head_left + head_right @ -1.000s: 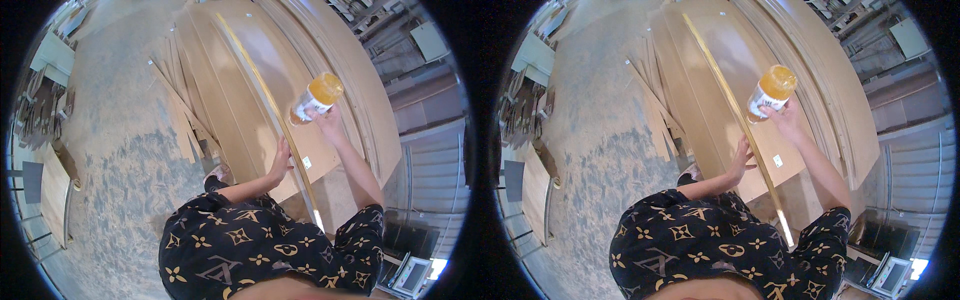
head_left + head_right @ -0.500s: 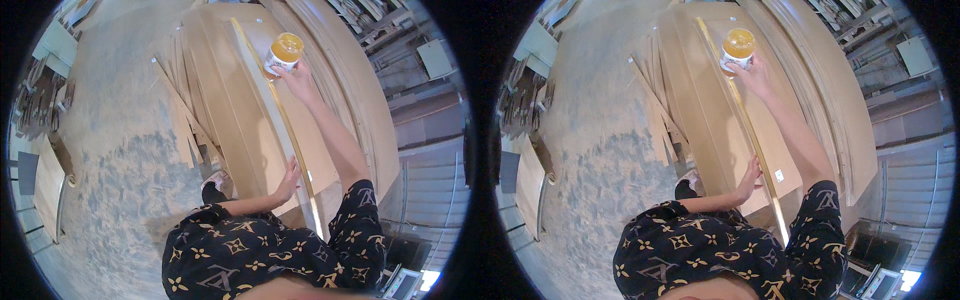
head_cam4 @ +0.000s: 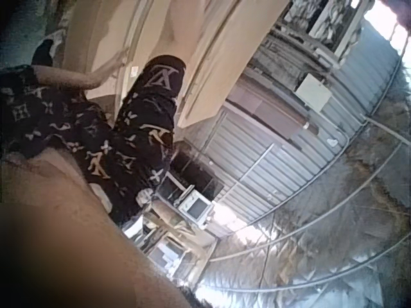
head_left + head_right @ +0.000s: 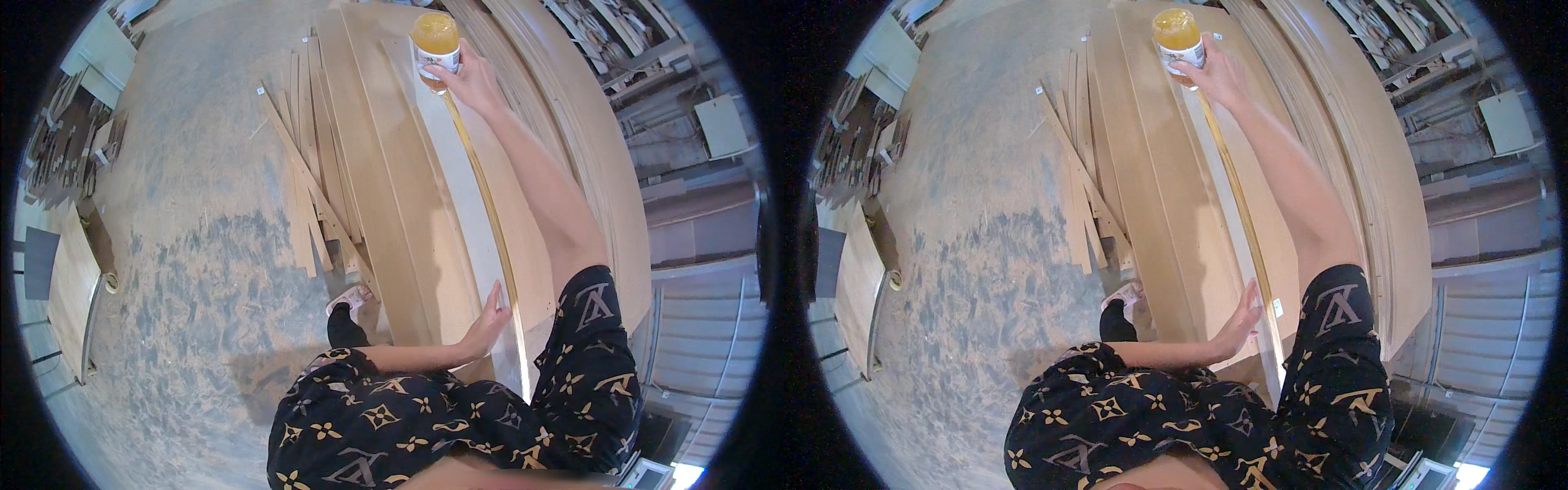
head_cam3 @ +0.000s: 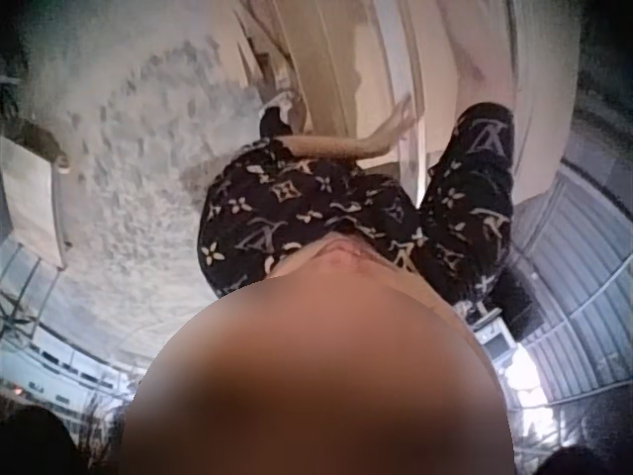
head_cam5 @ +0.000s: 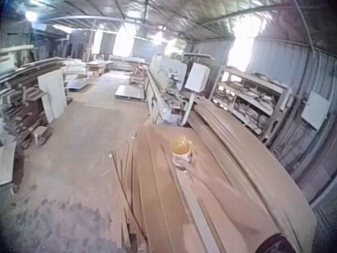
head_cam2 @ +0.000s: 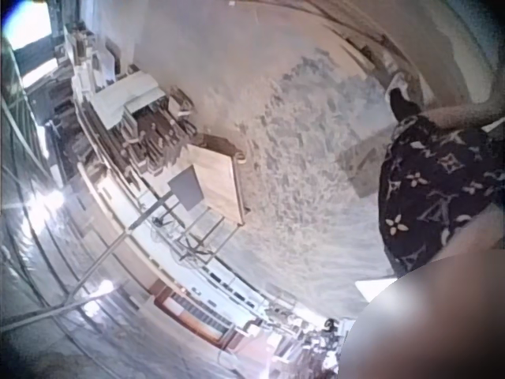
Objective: The person applies a yellow adhesive from a squeeze bottle along the edges of white rectangular boards. They handle the boards one at a time, applying glue to the edges and then placing them on a workbench.
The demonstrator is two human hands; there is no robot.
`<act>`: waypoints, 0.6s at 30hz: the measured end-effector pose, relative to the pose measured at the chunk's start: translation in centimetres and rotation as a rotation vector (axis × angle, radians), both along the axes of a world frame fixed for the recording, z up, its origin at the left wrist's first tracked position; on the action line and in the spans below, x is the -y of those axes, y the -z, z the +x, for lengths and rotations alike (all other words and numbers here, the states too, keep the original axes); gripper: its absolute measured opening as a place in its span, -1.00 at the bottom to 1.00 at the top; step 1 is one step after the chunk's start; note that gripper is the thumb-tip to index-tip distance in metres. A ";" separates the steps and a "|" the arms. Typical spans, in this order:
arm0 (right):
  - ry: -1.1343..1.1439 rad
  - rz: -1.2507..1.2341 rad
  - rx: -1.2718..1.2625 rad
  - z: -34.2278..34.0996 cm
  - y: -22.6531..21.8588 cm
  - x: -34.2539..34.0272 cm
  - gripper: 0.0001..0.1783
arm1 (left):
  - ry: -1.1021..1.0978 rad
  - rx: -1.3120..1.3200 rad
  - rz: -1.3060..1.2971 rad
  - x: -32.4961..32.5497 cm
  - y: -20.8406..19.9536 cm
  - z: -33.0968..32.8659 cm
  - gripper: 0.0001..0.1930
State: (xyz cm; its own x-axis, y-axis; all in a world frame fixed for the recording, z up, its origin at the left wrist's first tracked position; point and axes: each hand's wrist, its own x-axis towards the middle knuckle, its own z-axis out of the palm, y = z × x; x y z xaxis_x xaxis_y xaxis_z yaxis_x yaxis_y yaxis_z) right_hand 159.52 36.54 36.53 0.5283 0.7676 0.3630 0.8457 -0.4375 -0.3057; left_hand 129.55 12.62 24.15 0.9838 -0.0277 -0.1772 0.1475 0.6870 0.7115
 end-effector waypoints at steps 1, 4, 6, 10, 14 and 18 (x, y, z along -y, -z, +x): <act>-0.003 0.023 0.020 0.2 0.1 0.0 -0.28 | 0.022 -0.022 -0.003 0.0 0.0 0.0 -0.16; -0.123 0.154 0.001 -0.4 0.1 2.2 -0.26 | -0.017 -0.002 -0.034 0.1 0.1 -0.2 -0.15; -0.239 0.144 -0.081 -1.3 -0.1 4.6 -0.28 | -0.001 0.008 0.005 0.2 0.6 -0.2 -0.14; -0.226 -0.032 0.076 -3.1 -0.3 6.5 -0.29 | 0.006 0.023 0.010 1.0 1.7 -0.6 -0.12; -0.204 0.038 0.028 -2.1 0.3 2.8 -0.27 | -0.090 0.117 0.038 1.5 2.6 -0.6 -0.12; -0.108 -0.027 0.087 -0.5 0.5 0.2 -0.25 | -0.061 0.079 0.031 1.5 2.7 -0.7 -0.12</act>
